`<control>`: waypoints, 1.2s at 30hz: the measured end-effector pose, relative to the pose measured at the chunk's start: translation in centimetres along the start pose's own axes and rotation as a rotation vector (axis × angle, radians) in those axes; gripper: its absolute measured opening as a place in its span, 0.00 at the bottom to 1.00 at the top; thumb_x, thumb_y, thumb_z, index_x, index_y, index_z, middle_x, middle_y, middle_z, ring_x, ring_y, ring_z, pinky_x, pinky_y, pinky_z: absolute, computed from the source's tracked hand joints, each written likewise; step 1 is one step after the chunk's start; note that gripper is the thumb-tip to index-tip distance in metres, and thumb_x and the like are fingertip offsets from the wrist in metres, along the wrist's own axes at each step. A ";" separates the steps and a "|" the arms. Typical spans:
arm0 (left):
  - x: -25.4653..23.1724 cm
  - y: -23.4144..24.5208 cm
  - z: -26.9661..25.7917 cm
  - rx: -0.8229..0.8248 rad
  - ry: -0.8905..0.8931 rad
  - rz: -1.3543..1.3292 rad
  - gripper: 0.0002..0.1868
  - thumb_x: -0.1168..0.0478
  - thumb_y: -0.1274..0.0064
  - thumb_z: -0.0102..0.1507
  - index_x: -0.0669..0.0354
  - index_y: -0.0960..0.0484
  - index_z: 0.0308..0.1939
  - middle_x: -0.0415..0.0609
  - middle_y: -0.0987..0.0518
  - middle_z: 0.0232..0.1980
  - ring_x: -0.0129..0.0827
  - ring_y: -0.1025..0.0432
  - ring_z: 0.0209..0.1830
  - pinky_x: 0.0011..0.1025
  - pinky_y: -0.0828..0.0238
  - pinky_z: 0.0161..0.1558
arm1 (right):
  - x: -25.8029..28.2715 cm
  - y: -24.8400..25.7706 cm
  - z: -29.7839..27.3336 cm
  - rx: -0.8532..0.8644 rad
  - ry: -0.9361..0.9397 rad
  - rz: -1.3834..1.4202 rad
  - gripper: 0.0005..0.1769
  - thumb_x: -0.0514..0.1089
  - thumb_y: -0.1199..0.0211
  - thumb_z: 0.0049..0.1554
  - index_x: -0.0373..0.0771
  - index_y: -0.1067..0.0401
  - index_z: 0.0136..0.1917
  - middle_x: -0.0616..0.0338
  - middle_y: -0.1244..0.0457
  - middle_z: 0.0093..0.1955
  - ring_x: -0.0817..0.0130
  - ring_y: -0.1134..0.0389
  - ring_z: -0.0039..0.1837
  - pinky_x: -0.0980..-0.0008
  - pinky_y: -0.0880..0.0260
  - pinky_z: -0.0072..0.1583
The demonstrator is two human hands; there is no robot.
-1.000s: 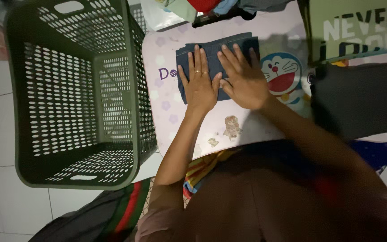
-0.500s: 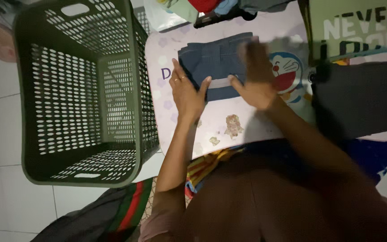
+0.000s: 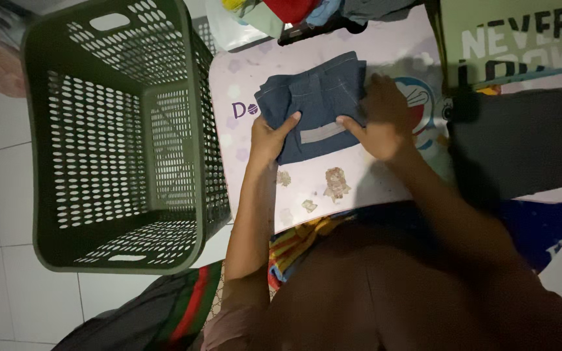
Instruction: The person folds several garments one by one on a Doraemon-themed board, including a dark gray pair of shorts, a blue t-shirt, a red t-shirt, a light blue t-shirt, and a gray polo shirt. Each item is smoothed, folded into a compact rectangle, and placed into a growing stack.
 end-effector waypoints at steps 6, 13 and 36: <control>0.4 0.2 0.2 0.034 -0.058 0.157 0.24 0.60 0.37 0.63 0.75 0.23 0.56 0.58 0.16 0.51 0.34 0.20 0.46 0.30 0.21 0.49 | 0.2 0.6 0.3 0.057 -0.117 0.092 0.47 0.60 0.26 0.56 0.19 0.38 0.70 0.25 0.45 0.72 0.31 0.45 0.75 0.42 0.45 0.75; 1.5 -0.3 0.6 0.027 0.072 -0.151 0.23 0.61 0.39 0.63 0.74 0.22 0.57 0.58 0.17 0.48 0.38 0.21 0.44 0.33 0.21 0.46 | 7.2 2.6 0.2 0.112 0.180 0.161 0.53 0.57 0.21 0.47 0.31 0.42 0.75 0.38 0.52 0.80 0.39 0.51 0.81 0.41 0.51 0.77; 1.4 -11.0 -3.5 0.131 0.225 -0.647 0.40 0.61 0.37 0.63 0.63 0.42 0.73 0.61 0.29 0.67 0.42 0.29 0.64 0.38 0.25 0.61 | -4.3 1.4 -2.2 -0.342 -0.710 1.894 0.30 0.48 0.37 0.64 0.39 0.43 0.74 0.54 0.37 0.67 0.60 0.28 0.65 0.56 0.22 0.65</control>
Point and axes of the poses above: each hand's wrist, its own z-axis towards the middle knuckle, its own y-axis out of the back of the hand, x = y × z, the point moved 9 cm from there along z, towards the middle knuckle
